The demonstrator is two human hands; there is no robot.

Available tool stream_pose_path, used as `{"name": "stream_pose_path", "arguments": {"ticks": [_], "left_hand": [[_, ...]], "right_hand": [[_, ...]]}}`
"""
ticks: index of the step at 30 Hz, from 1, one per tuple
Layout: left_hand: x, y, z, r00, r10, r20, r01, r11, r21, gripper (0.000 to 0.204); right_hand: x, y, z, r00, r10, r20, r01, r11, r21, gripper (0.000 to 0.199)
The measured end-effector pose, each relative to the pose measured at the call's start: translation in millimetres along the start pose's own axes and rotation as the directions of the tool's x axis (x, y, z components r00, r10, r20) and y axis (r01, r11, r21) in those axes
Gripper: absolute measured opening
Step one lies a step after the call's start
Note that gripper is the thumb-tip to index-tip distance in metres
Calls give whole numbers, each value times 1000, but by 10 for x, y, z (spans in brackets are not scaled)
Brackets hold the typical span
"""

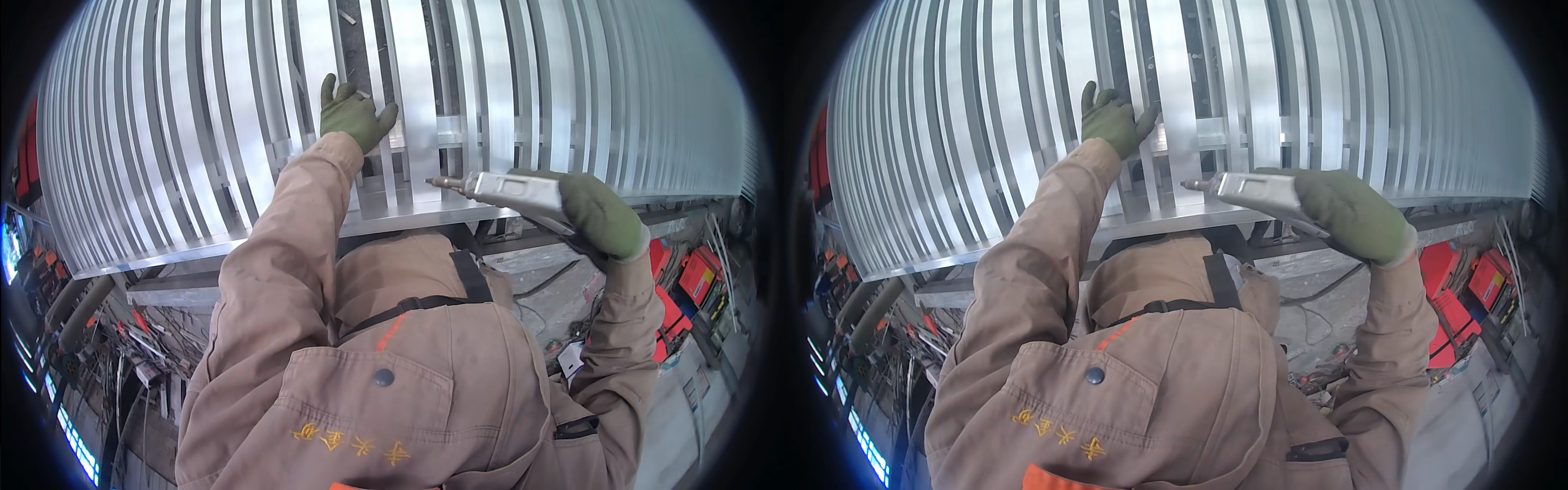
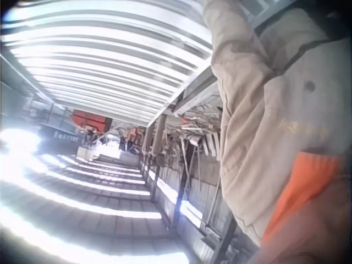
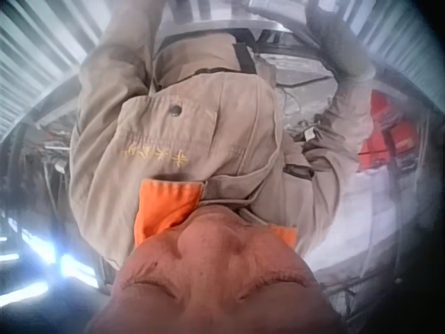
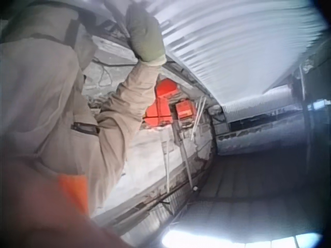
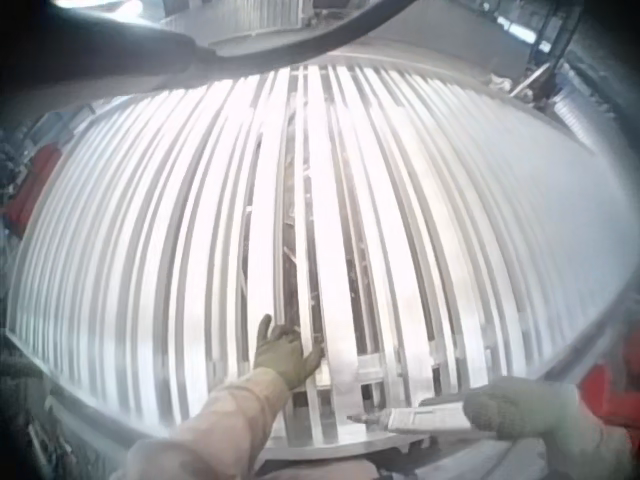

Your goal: The person welds a large curved metal panel using a handheld welding tool. They move the tool along seams between vertical slats, creating bright sparks. The person occasionally repositions the panel and continues welding different sections.

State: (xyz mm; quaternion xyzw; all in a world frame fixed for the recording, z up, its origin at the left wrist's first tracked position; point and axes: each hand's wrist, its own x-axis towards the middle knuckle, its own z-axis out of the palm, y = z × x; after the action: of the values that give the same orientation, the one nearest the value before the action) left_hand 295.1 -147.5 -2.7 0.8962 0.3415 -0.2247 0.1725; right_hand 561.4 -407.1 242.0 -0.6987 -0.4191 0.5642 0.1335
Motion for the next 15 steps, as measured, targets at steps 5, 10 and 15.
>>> {"name": "stream_pose_path", "arguments": {"ticks": [5,10,15], "left_hand": [[12,-37,16,999,8,-39,-11,998,-68,77],[75,-61,187,990,6,-143,-12,999,-38,80],[53,-40,91,997,-12,-73,9,999,-37,80]], "right_hand": [[622,-291,144,957,126,262,-133,991,7,53],[982,-105,372,971,-21,240,17,1000,19,70],[1219,-196,431,942,145,303,-147,989,-16,86]]}}
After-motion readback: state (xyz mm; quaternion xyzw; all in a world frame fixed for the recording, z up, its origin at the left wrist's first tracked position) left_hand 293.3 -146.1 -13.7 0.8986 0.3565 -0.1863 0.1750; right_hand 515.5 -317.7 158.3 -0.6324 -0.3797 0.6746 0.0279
